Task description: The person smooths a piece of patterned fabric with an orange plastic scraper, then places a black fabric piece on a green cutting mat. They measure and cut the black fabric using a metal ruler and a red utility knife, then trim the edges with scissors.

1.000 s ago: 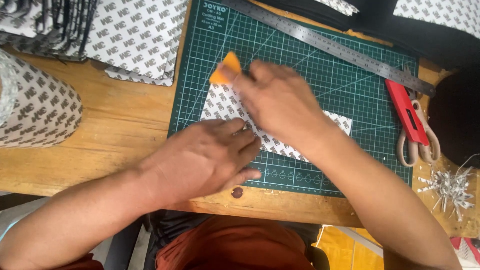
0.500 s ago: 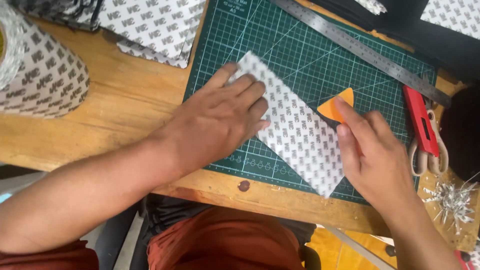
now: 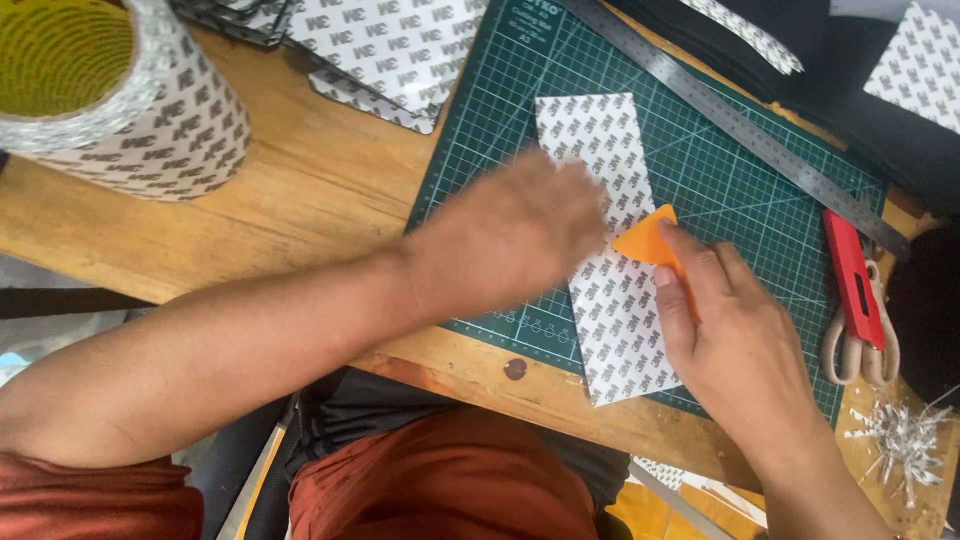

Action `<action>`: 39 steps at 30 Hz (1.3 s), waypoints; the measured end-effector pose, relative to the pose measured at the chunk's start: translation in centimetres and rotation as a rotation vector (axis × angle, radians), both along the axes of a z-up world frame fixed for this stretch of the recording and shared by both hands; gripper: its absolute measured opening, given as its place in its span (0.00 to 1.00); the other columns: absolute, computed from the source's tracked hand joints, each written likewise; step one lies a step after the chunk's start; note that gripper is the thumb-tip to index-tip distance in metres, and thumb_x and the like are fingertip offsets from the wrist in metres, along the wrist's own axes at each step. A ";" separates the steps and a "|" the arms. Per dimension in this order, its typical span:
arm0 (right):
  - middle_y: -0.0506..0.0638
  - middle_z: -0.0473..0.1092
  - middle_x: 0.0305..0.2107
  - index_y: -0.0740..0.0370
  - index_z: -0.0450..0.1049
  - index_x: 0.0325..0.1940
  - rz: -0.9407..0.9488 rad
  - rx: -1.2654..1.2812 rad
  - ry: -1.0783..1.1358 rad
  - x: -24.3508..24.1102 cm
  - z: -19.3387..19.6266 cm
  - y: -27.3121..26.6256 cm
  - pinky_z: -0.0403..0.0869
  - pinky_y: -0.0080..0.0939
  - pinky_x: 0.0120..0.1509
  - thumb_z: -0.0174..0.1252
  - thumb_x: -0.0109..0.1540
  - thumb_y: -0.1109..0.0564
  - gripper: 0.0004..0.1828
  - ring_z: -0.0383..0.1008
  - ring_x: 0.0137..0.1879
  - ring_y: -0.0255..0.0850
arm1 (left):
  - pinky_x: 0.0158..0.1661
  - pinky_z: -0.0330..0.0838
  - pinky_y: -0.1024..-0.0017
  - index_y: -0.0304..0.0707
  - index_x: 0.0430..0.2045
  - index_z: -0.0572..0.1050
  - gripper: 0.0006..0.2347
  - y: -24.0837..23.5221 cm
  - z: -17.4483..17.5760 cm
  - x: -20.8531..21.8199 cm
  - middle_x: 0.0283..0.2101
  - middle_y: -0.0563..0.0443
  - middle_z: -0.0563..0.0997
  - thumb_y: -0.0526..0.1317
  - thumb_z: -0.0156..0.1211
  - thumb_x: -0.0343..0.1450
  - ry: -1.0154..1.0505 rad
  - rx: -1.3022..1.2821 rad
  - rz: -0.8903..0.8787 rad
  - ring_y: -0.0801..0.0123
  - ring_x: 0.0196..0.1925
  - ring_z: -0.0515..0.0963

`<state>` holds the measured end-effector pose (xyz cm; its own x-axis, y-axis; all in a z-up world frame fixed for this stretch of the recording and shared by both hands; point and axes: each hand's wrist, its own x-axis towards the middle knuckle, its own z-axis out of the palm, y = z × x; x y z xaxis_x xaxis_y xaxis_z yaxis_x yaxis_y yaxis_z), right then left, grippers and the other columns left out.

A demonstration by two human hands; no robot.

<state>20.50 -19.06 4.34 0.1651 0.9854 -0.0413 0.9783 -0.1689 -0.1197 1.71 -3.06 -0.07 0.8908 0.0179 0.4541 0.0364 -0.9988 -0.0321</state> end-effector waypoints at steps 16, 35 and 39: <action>0.53 0.66 0.38 0.49 0.75 0.65 0.284 0.101 0.181 0.0 -1.4 3.8 0.76 0.47 0.32 0.60 0.65 0.63 0.24 0.70 0.43 0.47 | 0.53 0.73 0.54 0.49 0.26 0.84 0.20 -4.6 -0.4 -0.4 0.39 0.46 0.82 0.57 0.48 0.77 0.107 0.032 -0.373 0.55 0.46 0.78; 0.53 0.66 0.38 0.64 0.78 0.62 0.281 0.073 -0.094 -2.9 -1.4 12.5 0.79 0.55 0.32 0.57 0.67 0.59 0.19 0.68 0.43 0.50 | 0.51 0.69 0.52 0.54 0.26 0.86 0.22 -5.0 -0.4 -0.3 0.42 0.52 0.82 0.62 0.47 0.75 0.132 -0.063 -0.358 0.50 0.51 0.77; 0.53 0.69 0.40 0.67 0.78 0.60 0.283 0.096 -0.117 -3.4 -1.6 13.0 0.82 0.53 0.38 0.55 0.68 0.61 0.17 0.71 0.42 0.50 | 0.54 0.70 0.52 0.56 0.27 0.86 0.20 -4.9 -0.3 -0.4 0.42 0.50 0.83 0.61 0.48 0.75 0.127 -0.087 -0.368 0.52 0.52 0.78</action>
